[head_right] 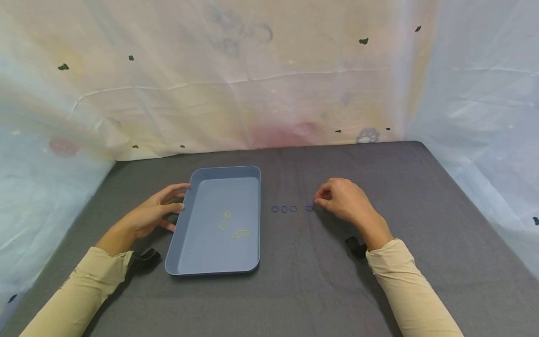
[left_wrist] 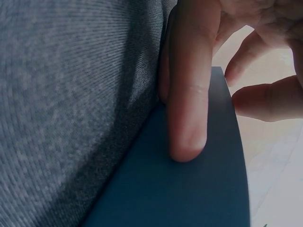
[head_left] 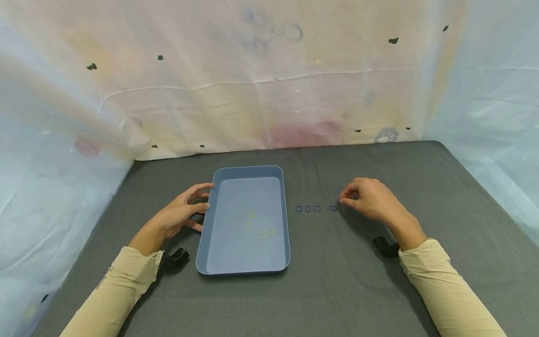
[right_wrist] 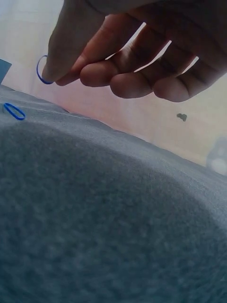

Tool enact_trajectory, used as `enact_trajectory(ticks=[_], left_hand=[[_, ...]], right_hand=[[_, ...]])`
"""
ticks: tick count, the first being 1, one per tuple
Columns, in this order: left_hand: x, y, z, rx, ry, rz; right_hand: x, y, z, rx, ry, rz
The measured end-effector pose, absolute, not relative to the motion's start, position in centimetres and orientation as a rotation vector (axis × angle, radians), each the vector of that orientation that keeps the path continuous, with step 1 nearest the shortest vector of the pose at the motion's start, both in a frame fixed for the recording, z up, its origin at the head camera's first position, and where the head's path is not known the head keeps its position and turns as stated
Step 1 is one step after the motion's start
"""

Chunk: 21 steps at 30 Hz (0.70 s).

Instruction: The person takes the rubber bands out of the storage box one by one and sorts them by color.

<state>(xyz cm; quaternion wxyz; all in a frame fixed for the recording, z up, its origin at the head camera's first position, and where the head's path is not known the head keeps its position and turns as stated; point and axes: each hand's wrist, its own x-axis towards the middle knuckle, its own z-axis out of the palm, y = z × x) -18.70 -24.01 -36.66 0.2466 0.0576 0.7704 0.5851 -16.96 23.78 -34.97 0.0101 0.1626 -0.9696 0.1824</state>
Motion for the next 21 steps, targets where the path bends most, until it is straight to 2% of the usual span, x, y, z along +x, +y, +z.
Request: enact_trajectory(ticks=[21], left_hand=[[-18.67,-24.09,-36.67,0.155,2.105,1.592]], right_hand=[[-16.99,24.39,-35.62,0.465,-3.106,0.525]])
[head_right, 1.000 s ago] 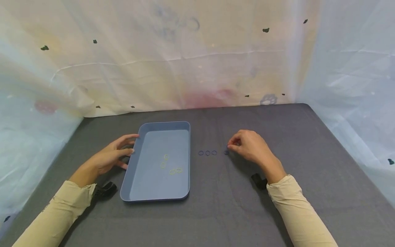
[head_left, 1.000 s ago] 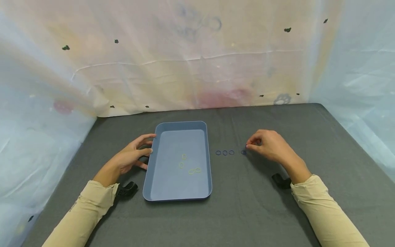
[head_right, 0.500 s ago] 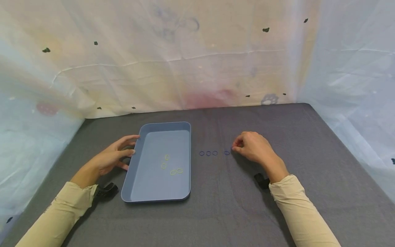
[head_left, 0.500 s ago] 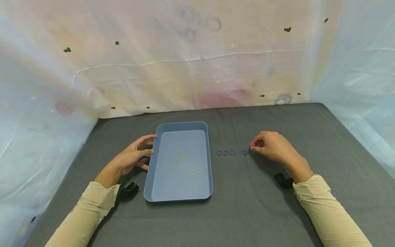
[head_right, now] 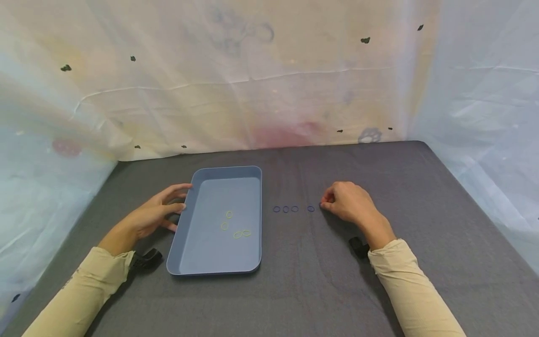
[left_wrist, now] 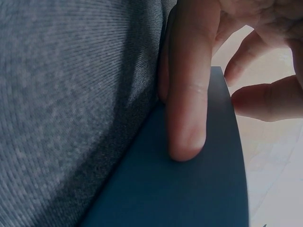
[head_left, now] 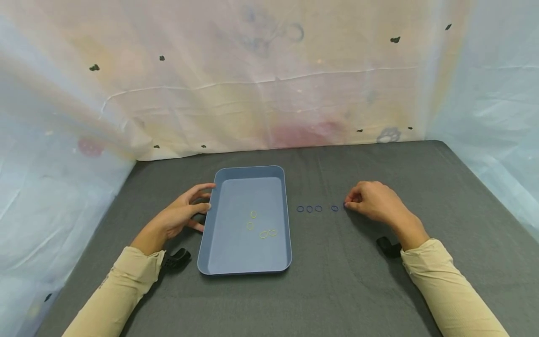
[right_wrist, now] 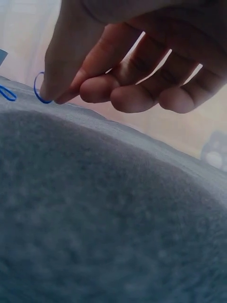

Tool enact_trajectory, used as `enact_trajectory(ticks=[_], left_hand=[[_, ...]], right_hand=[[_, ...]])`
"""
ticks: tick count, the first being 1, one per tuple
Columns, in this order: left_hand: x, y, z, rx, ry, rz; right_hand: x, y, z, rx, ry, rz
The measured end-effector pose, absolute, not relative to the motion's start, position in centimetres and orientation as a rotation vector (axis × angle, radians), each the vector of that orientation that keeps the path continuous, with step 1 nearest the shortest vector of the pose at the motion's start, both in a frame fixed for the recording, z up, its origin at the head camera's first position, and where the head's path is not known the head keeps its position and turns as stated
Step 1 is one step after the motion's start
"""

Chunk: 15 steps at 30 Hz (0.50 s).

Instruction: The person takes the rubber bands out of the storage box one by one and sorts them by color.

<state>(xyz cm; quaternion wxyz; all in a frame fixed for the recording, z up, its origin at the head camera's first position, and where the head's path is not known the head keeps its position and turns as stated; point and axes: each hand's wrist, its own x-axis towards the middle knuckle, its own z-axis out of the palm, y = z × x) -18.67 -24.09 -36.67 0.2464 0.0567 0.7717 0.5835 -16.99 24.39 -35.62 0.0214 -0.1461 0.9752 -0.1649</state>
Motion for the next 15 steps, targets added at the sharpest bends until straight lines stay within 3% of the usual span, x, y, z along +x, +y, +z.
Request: enact_trajectory(ticks=[15], left_hand=[[-18.64,-24.10,-36.68,0.149,2.109,1.589]], right_hand=[[-17.17,24.40,-35.77,-0.439,3.006,-0.473]])
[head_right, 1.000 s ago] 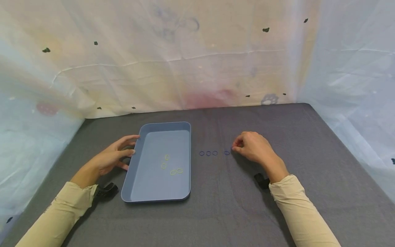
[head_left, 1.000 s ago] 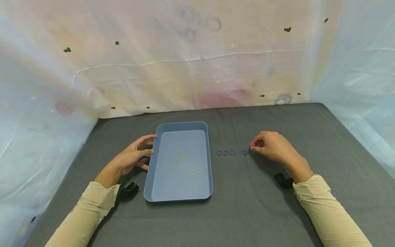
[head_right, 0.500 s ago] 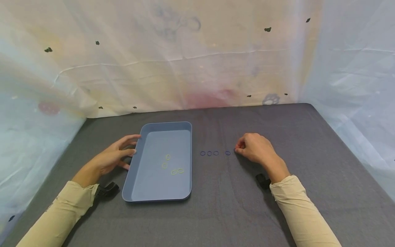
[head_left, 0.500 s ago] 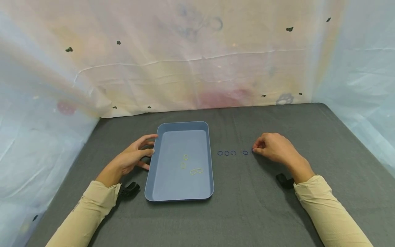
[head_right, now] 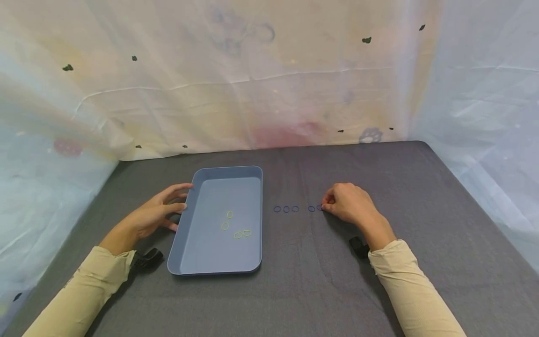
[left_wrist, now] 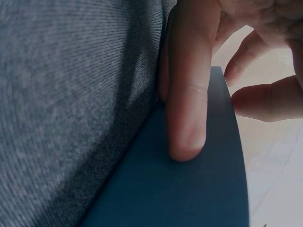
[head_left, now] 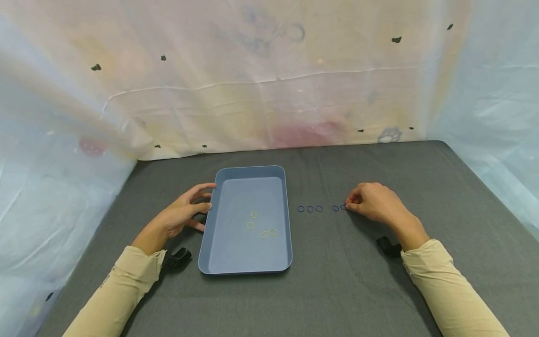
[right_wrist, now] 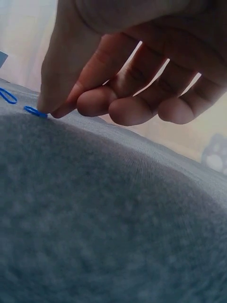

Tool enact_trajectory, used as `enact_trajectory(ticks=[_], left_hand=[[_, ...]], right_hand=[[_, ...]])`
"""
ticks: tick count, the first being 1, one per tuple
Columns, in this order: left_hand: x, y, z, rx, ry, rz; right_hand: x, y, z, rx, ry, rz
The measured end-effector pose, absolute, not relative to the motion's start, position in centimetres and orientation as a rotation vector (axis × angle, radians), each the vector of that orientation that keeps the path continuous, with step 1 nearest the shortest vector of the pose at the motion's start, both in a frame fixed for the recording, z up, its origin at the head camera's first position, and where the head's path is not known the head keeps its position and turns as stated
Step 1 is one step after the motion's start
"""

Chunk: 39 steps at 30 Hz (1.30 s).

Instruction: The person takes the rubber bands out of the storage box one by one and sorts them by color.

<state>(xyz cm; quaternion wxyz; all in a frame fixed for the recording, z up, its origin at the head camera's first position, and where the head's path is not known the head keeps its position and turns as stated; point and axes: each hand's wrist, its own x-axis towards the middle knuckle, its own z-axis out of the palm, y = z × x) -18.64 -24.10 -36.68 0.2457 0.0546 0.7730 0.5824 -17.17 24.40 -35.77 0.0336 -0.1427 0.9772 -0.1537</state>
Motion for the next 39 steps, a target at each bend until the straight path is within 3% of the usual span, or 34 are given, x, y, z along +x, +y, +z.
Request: enact_trajectory(ticks=[20,39], left_hand=[[-19.0,-23.4,-36.6,0.139,2.102,1.598],[-18.9,-23.6,-36.7,0.143,2.083,1.613]], right_hand=[[-16.7,23.7,-34.7,-0.507,3.040,-0.555],[-15.1,14.9,-33.1,-0.887,2.991,-0.703]])
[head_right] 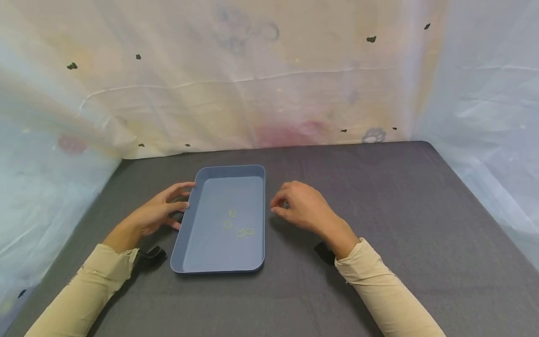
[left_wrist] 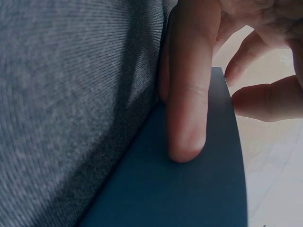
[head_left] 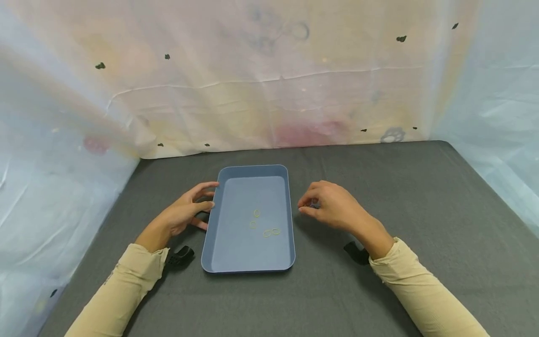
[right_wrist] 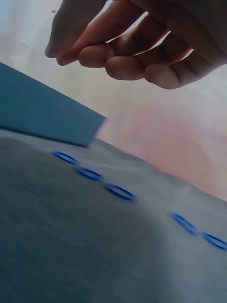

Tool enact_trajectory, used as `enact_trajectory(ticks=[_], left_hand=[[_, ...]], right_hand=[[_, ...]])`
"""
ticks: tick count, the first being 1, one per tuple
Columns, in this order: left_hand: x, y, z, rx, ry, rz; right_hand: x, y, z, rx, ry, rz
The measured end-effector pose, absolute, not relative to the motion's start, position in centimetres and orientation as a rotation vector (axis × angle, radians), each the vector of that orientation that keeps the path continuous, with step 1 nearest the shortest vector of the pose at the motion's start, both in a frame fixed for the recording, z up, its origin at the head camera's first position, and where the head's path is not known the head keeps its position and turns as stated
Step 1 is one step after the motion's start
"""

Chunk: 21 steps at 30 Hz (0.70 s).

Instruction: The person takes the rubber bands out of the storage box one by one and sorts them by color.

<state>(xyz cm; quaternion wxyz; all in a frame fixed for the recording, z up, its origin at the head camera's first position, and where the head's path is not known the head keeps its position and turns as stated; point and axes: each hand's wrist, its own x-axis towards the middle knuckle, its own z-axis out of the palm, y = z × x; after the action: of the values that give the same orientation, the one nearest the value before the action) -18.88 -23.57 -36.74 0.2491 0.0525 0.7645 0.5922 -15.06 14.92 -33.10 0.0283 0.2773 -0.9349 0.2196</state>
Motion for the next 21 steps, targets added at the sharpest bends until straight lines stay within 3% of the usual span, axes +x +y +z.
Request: enact_trajectory(ticks=[10,21], left_hand=[[-18.5,-23.6,-36.7,0.146,2.081,1.615],[-18.5,-23.5,-36.8,0.147,2.079,1.616]], right_hand=[[-14.6,10.2,-33.4,1.022,-2.934,0.617],[-14.6,8.8,-35.2,1.138,-2.916,0.476]])
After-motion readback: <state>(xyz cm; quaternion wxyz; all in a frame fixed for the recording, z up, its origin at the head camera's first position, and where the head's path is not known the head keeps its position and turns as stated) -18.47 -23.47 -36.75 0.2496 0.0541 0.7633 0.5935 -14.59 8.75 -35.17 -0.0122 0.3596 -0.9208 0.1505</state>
